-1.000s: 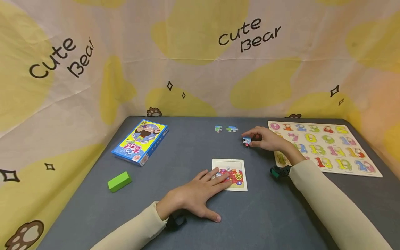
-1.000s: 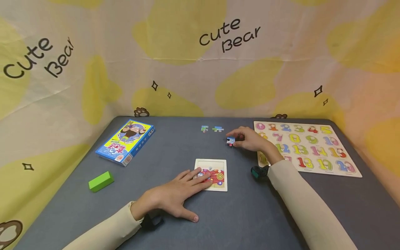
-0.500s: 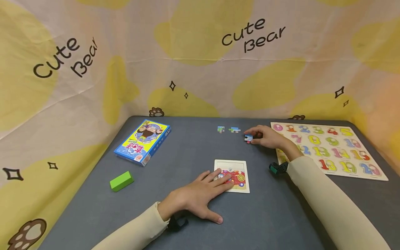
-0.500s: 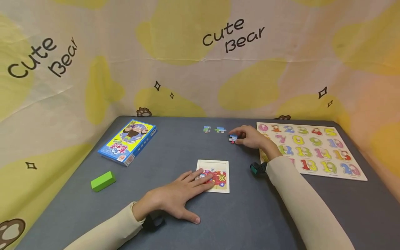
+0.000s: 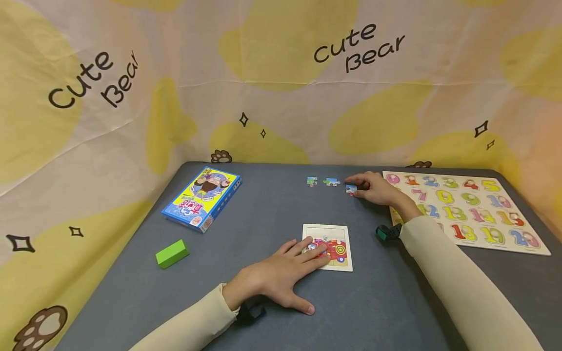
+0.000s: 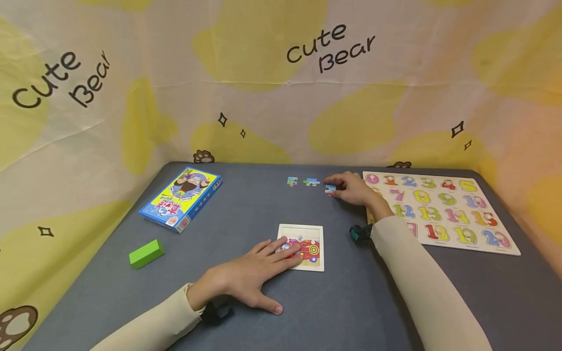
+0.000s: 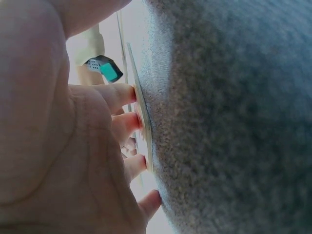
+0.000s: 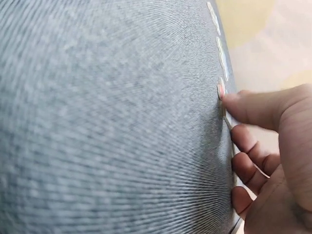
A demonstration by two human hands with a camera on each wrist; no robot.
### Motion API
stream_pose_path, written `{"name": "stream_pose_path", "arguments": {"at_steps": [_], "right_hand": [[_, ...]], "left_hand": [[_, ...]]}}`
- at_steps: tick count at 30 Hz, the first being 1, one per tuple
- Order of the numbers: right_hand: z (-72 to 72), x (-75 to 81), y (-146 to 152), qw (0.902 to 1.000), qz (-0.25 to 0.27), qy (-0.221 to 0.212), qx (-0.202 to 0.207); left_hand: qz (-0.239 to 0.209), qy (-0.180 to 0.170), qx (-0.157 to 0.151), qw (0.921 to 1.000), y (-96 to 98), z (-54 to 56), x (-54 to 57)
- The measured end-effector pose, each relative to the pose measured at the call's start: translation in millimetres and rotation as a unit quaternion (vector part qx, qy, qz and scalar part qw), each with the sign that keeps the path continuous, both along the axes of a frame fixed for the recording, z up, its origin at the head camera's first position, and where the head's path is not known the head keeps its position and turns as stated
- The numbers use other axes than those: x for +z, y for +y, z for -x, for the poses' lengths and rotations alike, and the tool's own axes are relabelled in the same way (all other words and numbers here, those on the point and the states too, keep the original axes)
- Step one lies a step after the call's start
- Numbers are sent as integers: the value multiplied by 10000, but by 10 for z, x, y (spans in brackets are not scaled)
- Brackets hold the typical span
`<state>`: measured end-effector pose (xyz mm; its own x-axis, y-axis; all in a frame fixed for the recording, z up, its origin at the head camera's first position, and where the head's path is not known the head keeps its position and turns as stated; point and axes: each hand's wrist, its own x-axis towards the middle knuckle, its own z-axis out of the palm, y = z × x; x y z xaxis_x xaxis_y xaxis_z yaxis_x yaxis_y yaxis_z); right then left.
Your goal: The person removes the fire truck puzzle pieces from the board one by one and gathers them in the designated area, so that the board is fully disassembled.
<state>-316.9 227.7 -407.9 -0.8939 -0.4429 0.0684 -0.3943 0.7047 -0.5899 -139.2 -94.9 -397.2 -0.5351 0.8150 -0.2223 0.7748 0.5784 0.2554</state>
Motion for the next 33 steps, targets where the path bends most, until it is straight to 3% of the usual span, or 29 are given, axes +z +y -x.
{"name": "stream_pose_path", "arguments": {"at_steps": [10, 20, 33], "right_hand": [[-6, -24, -25, 9984, -102, 291, -463], [20, -41, -34, 9976, -35, 545, -432], [72, -39, -32, 9973, -61, 567, -464]], "left_hand": [[53, 28, -21, 10000, 3, 4, 19], [64, -15, -7, 10000, 10, 1, 24], [37, -34, 10, 10000, 8, 2, 5]]}}
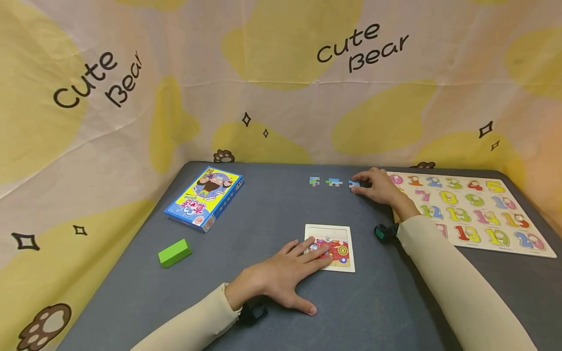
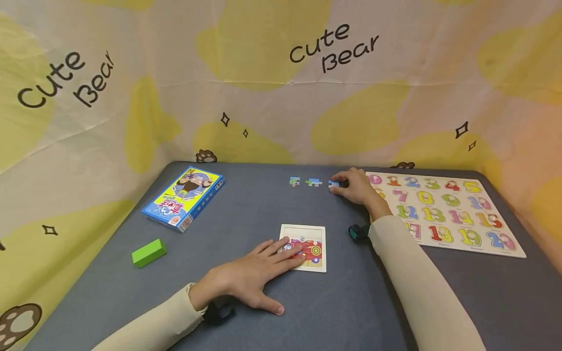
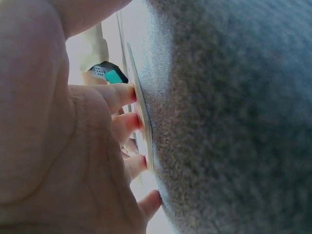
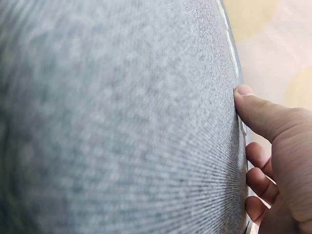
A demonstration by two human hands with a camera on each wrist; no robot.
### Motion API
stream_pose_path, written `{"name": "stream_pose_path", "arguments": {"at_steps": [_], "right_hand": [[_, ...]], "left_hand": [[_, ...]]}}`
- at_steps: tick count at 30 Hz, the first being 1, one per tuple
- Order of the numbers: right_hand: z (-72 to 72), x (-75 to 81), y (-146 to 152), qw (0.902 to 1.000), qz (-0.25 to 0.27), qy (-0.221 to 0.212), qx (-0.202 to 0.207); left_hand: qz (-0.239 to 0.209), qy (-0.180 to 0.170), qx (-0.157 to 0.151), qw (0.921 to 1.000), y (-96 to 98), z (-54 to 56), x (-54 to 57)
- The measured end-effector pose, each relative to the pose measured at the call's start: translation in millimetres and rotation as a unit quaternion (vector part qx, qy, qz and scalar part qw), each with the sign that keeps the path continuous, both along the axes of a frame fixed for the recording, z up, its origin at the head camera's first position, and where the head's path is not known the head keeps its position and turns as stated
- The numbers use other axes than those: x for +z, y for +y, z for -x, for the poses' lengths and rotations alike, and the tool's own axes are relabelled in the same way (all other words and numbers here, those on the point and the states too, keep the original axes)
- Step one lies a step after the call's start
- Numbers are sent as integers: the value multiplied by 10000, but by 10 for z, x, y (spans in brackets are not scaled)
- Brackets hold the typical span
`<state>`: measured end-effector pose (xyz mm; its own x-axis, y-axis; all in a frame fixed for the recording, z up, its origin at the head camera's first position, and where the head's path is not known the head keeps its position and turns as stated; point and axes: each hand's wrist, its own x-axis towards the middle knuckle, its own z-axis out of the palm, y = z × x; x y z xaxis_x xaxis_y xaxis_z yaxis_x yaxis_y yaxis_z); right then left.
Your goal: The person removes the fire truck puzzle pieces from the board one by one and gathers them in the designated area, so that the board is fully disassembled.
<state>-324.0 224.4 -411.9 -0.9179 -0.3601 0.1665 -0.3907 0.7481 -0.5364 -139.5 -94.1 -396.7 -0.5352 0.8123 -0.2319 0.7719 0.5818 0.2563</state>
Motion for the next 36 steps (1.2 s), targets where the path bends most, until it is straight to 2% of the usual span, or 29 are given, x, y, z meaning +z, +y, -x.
{"name": "stream_pose_path", "arguments": {"at_steps": [12, 15, 26, 36], "right_hand": [[18, -2, 13, 9999, -80, 15, -74], [9, 13, 4, 9999, -71, 92, -44], [-35, 59, 6, 10000, -46, -36, -23], [-112, 69, -90, 9995, -18, 318, 25]], "left_hand": [[-39, -161, 15, 9999, 11, 3, 15], [-47, -129, 47, 9999, 6, 0, 16], [-60, -86, 29, 9999, 7, 4, 43], [-82, -1, 57, 9999, -2, -16, 34]]}}
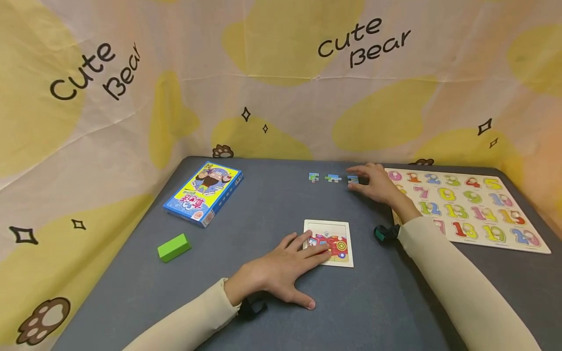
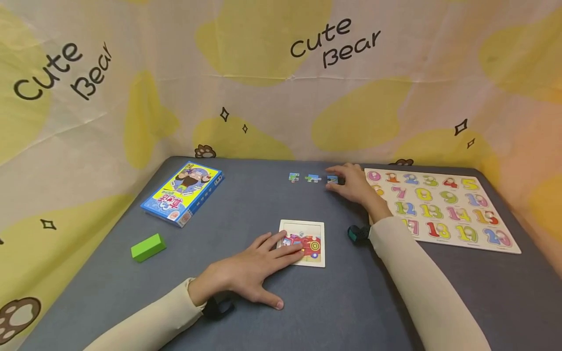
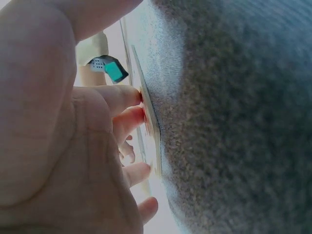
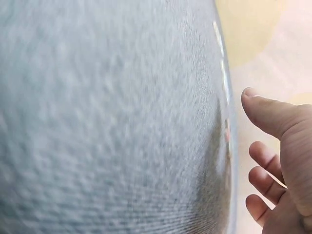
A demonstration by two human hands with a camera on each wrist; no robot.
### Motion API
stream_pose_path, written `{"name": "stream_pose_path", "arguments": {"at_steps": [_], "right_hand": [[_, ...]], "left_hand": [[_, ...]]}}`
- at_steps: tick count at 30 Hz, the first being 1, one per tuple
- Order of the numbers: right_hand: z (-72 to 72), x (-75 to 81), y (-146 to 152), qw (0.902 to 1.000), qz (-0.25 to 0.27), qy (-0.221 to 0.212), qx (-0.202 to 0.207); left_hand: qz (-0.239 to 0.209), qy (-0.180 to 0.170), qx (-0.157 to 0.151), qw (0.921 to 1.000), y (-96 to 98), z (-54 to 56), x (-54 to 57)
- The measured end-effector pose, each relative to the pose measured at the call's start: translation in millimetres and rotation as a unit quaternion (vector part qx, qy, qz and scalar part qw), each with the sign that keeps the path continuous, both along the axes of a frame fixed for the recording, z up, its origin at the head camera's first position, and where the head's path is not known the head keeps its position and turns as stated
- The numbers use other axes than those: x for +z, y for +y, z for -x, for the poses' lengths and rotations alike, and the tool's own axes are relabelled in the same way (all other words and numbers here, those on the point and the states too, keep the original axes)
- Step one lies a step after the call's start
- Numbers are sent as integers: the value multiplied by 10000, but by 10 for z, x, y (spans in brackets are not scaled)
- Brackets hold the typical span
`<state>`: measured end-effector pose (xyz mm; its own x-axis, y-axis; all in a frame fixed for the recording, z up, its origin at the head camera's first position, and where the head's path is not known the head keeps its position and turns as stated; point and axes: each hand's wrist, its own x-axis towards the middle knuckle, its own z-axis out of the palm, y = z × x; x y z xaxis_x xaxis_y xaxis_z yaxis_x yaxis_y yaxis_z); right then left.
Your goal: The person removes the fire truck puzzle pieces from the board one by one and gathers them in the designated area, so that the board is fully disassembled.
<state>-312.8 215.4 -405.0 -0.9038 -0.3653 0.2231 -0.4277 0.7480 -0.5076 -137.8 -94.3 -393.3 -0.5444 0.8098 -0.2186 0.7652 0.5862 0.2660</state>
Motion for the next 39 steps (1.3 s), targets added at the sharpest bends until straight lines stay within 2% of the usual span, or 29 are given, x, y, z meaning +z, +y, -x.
{"name": "stream_pose_path", "arguments": {"at_steps": [7, 19, 23, 27, 33, 36, 39], "right_hand": [[-84, 61, -67, 9996, 188, 147, 136], [-171, 74, -102, 9986, 395, 228, 258], [-213, 61, -122, 9983, 432, 275, 292], [-282, 65, -157, 9978, 520, 240, 336], [-437, 103, -213, 9968, 613, 64, 505], [-533, 124, -248, 9948, 690, -126, 737], [-617, 144, -309, 9893, 852, -327, 1134]], "left_hand": [[2, -127, 9, 9999, -1, -5, 11], [16, 140, 53, 9999, -22, 32, 25], [-200, -33, 98, 9997, -62, 93, 35], [-645, -318, 541, 9959, -116, 201, 29], [-1124, -454, 1484, 9815, -168, 357, -27], [-1254, -465, 1758, 9753, -174, 407, -55], [-1225, -468, 1966, 9717, -183, 445, -69]]}}
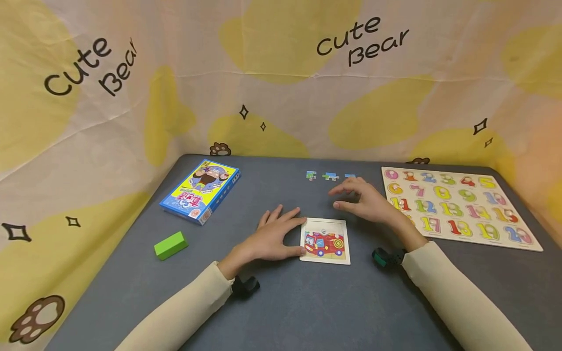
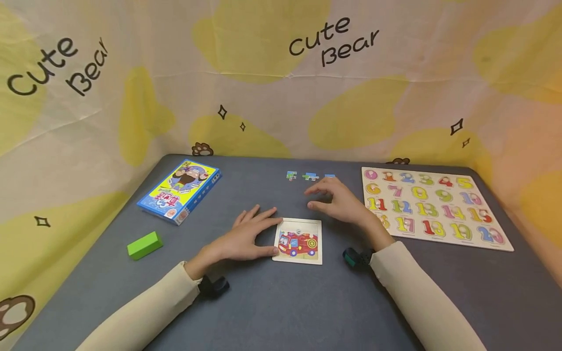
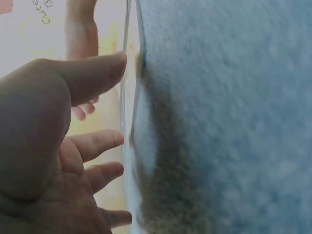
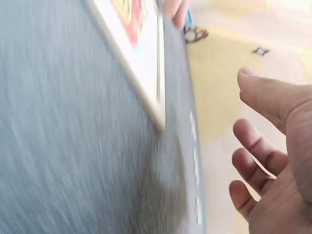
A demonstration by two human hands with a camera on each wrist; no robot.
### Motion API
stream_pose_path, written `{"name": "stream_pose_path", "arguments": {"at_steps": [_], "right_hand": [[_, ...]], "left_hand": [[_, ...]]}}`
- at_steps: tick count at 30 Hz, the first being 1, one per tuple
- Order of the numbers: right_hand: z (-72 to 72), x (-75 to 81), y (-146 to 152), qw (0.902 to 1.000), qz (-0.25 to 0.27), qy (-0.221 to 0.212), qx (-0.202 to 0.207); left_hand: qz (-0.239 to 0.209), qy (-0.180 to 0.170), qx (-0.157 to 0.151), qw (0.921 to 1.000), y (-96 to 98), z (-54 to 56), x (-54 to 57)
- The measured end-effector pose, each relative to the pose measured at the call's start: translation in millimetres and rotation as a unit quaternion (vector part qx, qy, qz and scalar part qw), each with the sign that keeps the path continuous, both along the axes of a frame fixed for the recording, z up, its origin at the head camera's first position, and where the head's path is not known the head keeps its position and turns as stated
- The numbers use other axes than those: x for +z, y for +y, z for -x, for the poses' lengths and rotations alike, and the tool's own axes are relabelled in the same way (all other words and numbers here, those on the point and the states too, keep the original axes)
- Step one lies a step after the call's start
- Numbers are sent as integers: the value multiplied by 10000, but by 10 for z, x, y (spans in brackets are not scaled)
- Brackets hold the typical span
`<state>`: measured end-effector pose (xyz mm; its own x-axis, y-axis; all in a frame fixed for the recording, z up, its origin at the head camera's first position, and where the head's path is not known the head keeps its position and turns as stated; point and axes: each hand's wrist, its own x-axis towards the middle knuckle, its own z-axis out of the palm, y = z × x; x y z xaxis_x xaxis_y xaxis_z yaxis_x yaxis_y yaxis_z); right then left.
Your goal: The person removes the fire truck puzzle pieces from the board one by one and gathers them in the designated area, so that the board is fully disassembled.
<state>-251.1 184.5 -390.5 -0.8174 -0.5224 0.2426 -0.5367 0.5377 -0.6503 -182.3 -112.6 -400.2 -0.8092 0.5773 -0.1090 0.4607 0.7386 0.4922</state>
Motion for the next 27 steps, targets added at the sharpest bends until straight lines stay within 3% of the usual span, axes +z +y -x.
{"name": "stream_pose_path", "arguments": {"at_steps": [4, 10, 16, 27], "right_hand": [[-119, 21, -86, 9981, 118, -269, 549], [-263, 14, -252, 9930, -120, -402, 1106], [-343, -105, -369, 9910, -416, -557, 1148], [-417, -157, -472, 9916, -752, -228, 1025]], "left_hand": [[93, -43, 147, 9998, 2, 30, -14], [157, -124, 314, 9993, 21, 58, 11], [167, -236, 425, 9987, 27, 51, 23], [187, -267, 500, 9982, 26, 29, 6]]}}
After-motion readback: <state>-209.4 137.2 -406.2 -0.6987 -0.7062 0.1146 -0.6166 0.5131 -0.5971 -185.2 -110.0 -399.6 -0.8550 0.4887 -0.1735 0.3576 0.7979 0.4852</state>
